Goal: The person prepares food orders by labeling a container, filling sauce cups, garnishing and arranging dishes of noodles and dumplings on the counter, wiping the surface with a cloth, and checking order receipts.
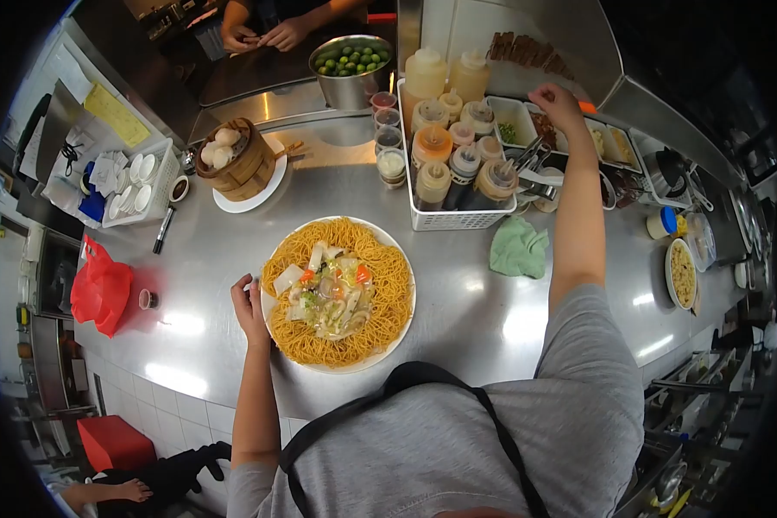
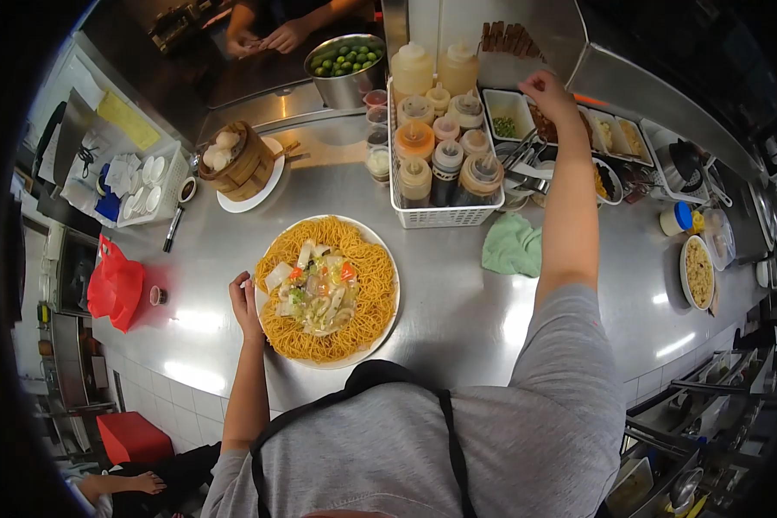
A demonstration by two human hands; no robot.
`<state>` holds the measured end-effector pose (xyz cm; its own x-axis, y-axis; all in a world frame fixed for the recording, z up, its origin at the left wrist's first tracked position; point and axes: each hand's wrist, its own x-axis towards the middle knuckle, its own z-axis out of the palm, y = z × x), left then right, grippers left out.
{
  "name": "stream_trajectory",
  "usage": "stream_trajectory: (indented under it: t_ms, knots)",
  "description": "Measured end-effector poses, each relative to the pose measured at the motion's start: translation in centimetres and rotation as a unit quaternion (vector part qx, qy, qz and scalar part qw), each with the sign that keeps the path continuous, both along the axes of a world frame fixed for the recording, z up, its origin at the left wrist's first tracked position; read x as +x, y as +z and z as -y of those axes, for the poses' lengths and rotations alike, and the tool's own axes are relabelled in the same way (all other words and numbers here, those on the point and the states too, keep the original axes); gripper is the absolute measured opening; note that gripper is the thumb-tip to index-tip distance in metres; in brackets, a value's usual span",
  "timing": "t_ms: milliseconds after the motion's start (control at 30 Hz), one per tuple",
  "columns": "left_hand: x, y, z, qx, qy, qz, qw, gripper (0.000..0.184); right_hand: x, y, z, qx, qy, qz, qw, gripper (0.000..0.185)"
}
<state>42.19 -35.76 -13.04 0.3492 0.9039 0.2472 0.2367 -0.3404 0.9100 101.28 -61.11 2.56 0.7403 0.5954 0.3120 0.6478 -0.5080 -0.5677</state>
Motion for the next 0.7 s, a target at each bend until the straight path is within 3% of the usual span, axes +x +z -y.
stream_trajectory:
  t_ms: [100, 167, 233, 300, 367, 433, 500, 533, 700]
  knots:
    - [0.1, -0.1, -0.1, -0.003, -0.004, 0.005, 1.0, 0.026, -11.1, 4.6, 0.1, 0.011, 0.111, -0.137, 0.984, 0.026]
    - [-0.1, -0.3, -0.3, -0.002, -0.004, 0.001, 1.0, 0.027, -15.2, 4.8, -0.1, -0.022, 0.247, -0.129, 0.96, 0.029]
    - [-0.2, -0.2, -0.2, 0.004, -0.005, -0.003, 1.0, 0.028, -19.3, 4.9, 0.8, -0.005, 0.202, -0.019, 0.979, 0.038]
    - [-0.1, -0.3, -0.2, 0.01, -0.008, 0.0, 1.0, 0.029, -22.1, 3.8, 1.5, -0.022, 0.145, 0.002, 0.989, 0.042]
    - [-0.2, -0.7, -0.5, 0.016, -0.009, -0.005, 1.0, 0.03, -25.1, 2.3, 0.3, 0.032, 0.041, 0.109, 0.993, 0.044]
    - [-0.5, -1.0, -0.6, 0.011, -0.013, -0.011, 1.0, 0.03, -27.0, -0.5, -1.1, 0.051, 0.014, 0.07, 0.996, 0.046]
    - [-0.4, -0.9, -0.7, 0.007, -0.017, -0.014, 1.0, 0.03, -27.9, -3.3, -2.7, 0.07, -0.075, 0.216, 0.971, 0.046]
    - [-0.3, -0.8, -0.7, 0.012, -0.017, -0.013, 1.0, 0.03, -28.2, -4.0, -3.3, 0.024, -0.088, 0.149, 0.985, 0.047]
    - [-0.5, -0.7, -0.7, 0.068, -0.021, -0.028, 0.997, 0.03, -28.2, -4.4, -5.5, -0.009, -0.132, 0.185, 0.974, 0.056]
